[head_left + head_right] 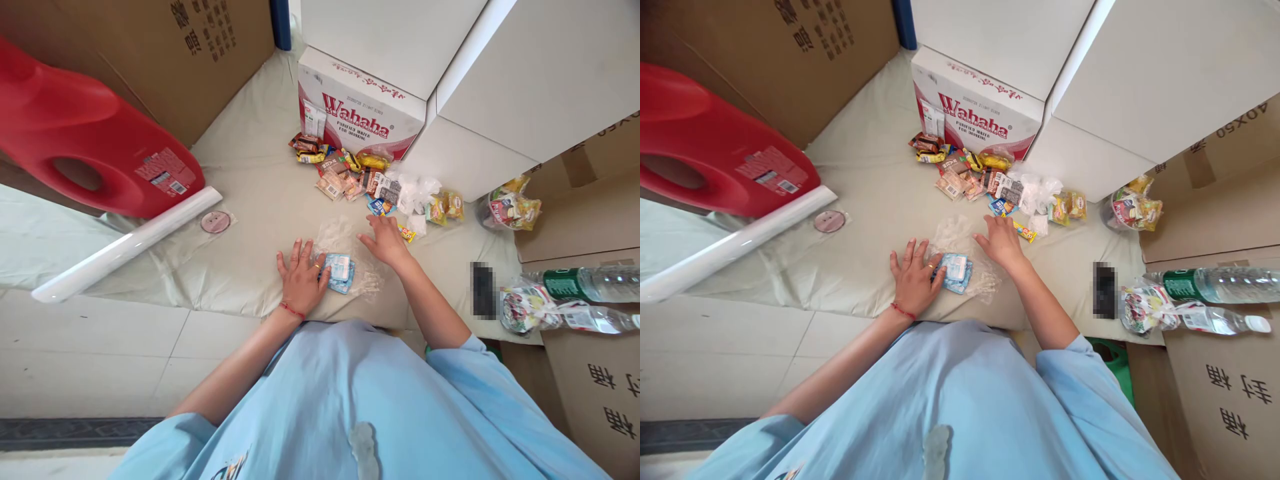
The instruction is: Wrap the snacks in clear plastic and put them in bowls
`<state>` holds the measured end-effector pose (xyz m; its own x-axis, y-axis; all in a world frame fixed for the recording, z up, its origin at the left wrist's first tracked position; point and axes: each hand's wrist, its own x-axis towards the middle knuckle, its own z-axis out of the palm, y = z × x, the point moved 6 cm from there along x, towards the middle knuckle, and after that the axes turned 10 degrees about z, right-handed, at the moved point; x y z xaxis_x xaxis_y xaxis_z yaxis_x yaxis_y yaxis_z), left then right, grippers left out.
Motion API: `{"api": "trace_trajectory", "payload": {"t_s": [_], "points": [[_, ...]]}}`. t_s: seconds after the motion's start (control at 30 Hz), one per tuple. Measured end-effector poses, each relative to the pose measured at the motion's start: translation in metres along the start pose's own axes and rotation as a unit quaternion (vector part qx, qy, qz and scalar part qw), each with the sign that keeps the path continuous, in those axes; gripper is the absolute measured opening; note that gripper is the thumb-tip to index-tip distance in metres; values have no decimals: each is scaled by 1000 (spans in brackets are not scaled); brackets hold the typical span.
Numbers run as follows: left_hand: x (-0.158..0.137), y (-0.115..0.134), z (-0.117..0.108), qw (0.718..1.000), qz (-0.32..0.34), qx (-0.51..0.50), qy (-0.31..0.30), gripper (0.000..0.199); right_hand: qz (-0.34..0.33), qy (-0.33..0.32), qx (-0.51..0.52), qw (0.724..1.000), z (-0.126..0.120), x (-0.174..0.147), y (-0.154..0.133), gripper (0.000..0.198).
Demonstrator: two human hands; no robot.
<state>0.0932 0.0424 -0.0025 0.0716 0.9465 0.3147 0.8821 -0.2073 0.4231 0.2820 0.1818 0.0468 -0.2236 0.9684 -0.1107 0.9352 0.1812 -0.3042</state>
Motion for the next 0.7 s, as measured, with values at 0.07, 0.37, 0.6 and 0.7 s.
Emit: {"api": "trace_trajectory", "payload": {"t_s": [0.07,0.37,0.6,0.7], "points": [[-1,-1,1,1000,-1,1,0,33,20,-24,-15,999,14,19,-8,75],[-1,-1,1,1000,-16,-16,-3,34,-54,-183,128,973,20,6,-42,26],[-3,-30,-6,984,-57,-148,83,35,-148,-237,-29,960,53,-78,-70,59],[3,-54,-12,961,-140,-197,138,52,-123,-224,-37,966,68,-88,-66,61]]}}
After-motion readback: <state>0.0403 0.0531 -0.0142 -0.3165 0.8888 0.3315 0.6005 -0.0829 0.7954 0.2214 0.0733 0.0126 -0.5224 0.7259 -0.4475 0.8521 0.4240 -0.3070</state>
